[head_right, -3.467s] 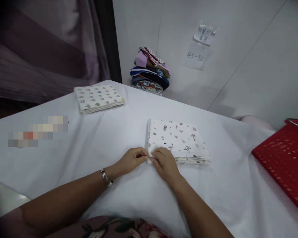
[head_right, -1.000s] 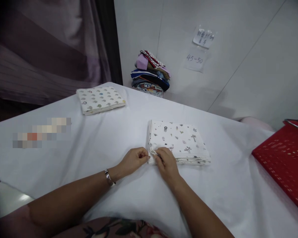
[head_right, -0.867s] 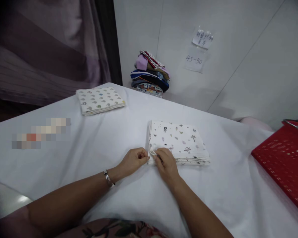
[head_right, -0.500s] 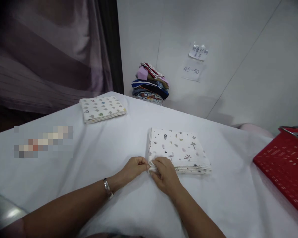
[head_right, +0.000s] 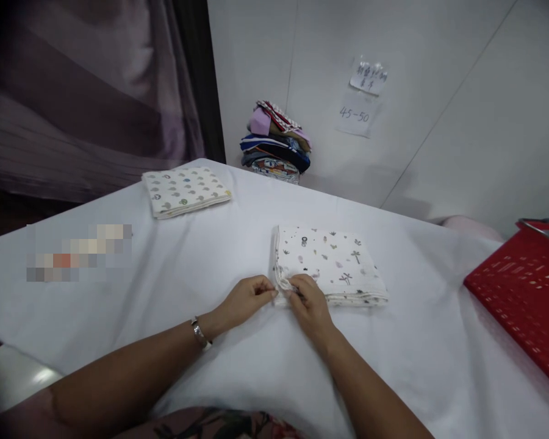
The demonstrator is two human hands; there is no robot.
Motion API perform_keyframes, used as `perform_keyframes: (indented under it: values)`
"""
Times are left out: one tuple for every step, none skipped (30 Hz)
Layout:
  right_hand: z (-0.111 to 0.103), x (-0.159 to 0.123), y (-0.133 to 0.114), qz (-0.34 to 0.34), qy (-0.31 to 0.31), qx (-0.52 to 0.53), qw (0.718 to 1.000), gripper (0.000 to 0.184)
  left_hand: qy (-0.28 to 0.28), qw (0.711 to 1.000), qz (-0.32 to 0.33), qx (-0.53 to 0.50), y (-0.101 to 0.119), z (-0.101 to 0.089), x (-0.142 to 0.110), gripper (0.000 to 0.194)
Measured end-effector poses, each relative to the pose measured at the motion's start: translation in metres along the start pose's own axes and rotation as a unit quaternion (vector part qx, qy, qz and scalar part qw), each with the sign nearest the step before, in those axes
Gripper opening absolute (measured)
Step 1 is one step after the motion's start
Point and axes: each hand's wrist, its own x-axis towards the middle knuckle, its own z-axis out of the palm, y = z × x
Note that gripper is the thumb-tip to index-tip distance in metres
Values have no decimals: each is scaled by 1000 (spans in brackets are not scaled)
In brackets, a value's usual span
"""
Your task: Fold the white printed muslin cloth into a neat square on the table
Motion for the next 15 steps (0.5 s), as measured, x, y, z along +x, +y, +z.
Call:
perform_keyframes:
  values:
    - [-1,0,-1,-7,2,-8,1000,15,-4,999,6,31,1,0,-2,20]
    - [-3,0,-2,-18,1,-23,1000,17,-8,998,11,60,2,0,-3,20]
    - [-4,0,-3,-32,-4,-47,998,18,-12,996,15,85,3,-1,-5,20]
    - [-5,0,-3,-50,-16,-76,996,20,-15,994,18,105,5,-1,-6,19]
    - [-5,0,-4,-71,-33,-106,991,21,-17,993,20,117,6,-1,-6,17]
    - [-5,0,-4,-90,-54,-133,986,22,-18,992,20,124,7,-2,-7,15]
    - [-5,0,-4,-105,-74,-154,980,23,-19,991,20,127,8,-2,-7,14]
    - [-4,0,-3,-116,-91,-169,975,23,-19,991,19,129,8,-3,-7,12]
    - [-3,0,-3,-120,-102,-178,971,23,-20,991,19,129,8,-3,-6,10]
    - [-3,0,-2,-120,-107,-182,970,23,-20,991,20,130,8,-3,-6,8]
    - [-2,0,-1,-118,-109,-185,969,23,-15,991,22,131,8,-4,-6,7]
    - [-2,1,-1,-117,-112,-187,969,22,-6,991,26,134,7,-4,-6,7]
    - [-2,1,-1,-115,-114,-188,969,22,8,990,37,139,7,-4,-6,9]
    - [-2,2,-1,-112,-116,-189,969,22,22,987,57,146,7,-4,-7,13]
    - [-2,2,-2,-109,-118,-190,969,22,30,984,86,153,7,-4,-7,18]
